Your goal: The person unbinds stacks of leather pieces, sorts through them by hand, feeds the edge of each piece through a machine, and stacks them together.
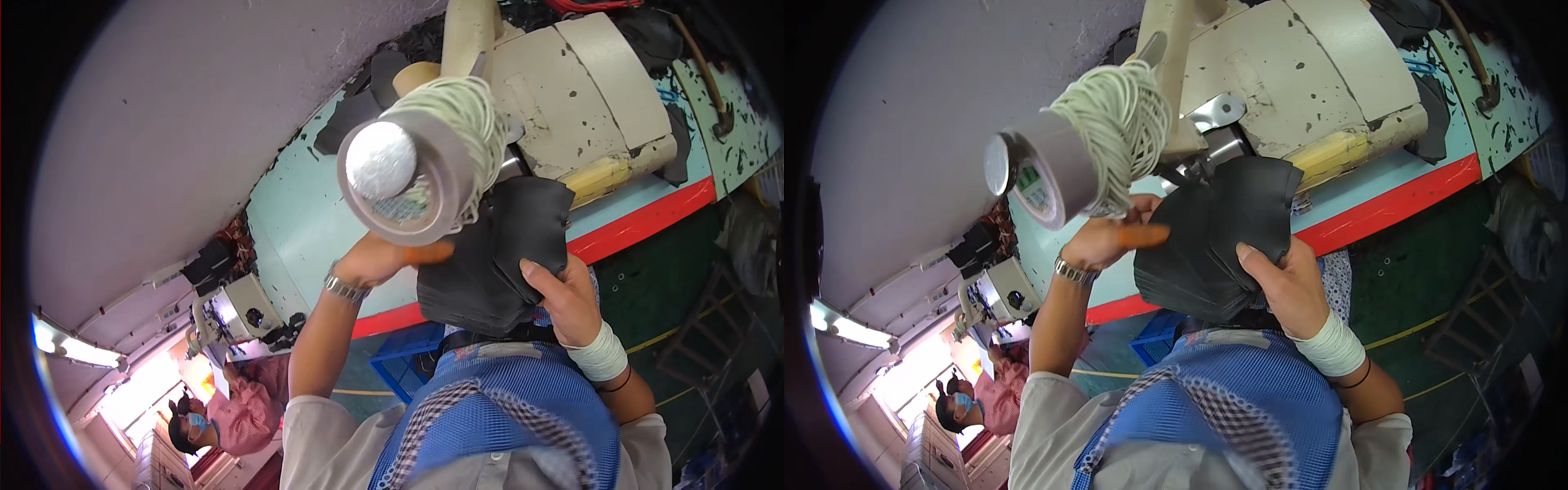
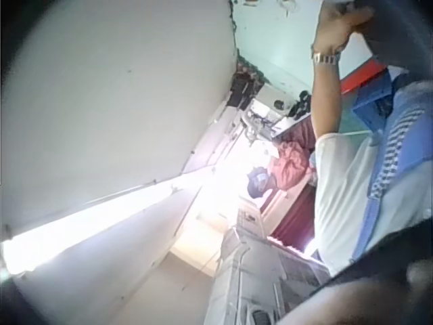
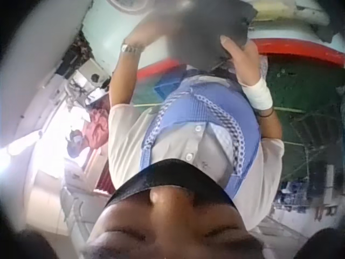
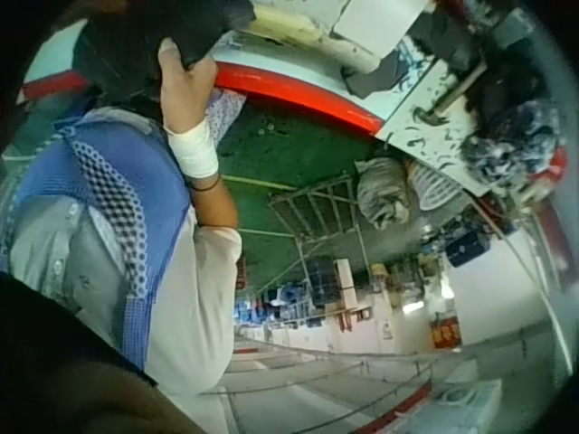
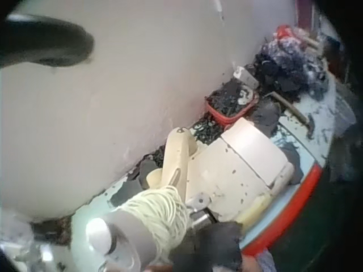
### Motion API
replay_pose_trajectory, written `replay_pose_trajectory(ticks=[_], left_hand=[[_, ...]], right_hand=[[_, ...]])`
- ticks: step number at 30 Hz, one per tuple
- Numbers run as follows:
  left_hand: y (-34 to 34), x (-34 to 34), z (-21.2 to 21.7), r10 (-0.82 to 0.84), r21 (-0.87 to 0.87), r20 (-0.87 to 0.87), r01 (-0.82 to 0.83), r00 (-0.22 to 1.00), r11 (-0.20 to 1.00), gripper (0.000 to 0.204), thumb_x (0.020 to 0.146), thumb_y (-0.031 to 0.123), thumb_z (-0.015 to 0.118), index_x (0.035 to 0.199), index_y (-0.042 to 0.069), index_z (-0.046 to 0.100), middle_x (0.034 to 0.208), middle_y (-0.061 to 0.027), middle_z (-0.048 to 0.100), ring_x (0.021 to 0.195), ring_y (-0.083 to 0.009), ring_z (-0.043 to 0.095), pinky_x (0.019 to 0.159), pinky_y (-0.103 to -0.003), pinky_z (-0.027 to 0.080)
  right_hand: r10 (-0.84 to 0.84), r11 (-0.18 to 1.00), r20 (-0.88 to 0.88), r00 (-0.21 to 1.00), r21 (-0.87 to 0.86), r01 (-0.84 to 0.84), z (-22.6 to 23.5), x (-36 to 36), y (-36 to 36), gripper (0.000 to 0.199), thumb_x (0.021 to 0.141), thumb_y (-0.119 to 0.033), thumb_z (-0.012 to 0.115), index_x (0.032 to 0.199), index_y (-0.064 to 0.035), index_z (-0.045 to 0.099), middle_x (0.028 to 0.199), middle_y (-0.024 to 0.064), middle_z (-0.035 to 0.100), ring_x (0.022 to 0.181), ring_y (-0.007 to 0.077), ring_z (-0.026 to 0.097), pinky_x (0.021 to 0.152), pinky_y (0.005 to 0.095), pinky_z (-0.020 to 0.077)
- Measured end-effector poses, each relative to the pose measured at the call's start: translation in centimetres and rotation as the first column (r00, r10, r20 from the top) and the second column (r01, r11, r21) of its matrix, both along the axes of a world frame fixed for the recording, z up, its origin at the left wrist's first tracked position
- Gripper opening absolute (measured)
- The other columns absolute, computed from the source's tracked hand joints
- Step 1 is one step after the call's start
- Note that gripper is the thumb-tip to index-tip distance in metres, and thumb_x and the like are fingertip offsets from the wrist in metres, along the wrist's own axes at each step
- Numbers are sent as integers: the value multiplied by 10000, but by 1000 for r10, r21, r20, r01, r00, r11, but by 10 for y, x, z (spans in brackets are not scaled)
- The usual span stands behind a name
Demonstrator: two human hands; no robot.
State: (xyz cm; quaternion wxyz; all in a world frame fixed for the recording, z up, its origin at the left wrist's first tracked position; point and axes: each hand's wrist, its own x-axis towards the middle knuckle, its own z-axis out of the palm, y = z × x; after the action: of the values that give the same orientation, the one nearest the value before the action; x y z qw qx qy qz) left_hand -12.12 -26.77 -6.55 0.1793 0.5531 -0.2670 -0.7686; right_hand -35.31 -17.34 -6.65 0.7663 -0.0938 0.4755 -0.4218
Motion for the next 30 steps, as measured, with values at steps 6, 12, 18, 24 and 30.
replay_pose_trajectory(ticks=[6, 12, 18, 24, 30], left_hand=[[-5, 14, -10, -136, -66, -136, 128, 981, 990, 260, 860, 99, 706, 1087, 1, 625, 856, 14, 649, 779, -65, 575, 709, -213, 446], [-16, -3, 10, -295, -82, 272, 328, 916, 941, 130, 874, 182, 698, 899, 71, 634, 748, 43, 545, 693, -37, 465, 609, -203, 355], [-11, 4, -14, -312, -222, 334, 396, 889, 891, 196, 898, 225, 670, 790, 87, 582, 731, 66, 458, 678, -28, 394, 566, -223, 313], [-21, 10, -2, -488, -40, 284, 519, 825, 854, 214, 903, 212, 671, 774, 128, 523, 723, 77, 396, 632, -20, 352, 535, -202, 282], [-10, 11, 11, -120, 58, 110, 115, 987, 992, 247, 894, 263, 684, 760, 94, 564, 683, 65, 415, 646, -41, 373, 541, -230, 291]], right_hand=[[-43, 996, -117, 992, -83, 33, 2, 4, -1, 236, 909, -71, 579, 1099, 66, 607, 1023, 85, 661, 917, 129, 616, 830, 267, 491], [-71, 995, -177, 982, -84, 57, 7, 6, -1, 258, 907, -66, 572, 1129, 63, 590, 1055, 93, 651, 947, 144, 611, 864, 278, 481], [-63, 994, -171, 983, -98, 47, 8, 8, 2, 298, 898, -52, 571, 1176, 53, 561, 1117, 98, 629, 1010, 155, 593, 916, 284, 455], [-123, 989, -188, 974, -106, 104, 8, 6, 0, 329, 895, -41, 570, 1208, 51, 529, 1135, 95, 612, 1028, 157, 583, 927, 290, 448], [-97, 990, -183, 978, -122, 76, 10, 6, 2, 322, 889, -35, 574, 1199, 48, 535, 1129, 95, 615, 1029, 161, 585, 925, 291, 448]])
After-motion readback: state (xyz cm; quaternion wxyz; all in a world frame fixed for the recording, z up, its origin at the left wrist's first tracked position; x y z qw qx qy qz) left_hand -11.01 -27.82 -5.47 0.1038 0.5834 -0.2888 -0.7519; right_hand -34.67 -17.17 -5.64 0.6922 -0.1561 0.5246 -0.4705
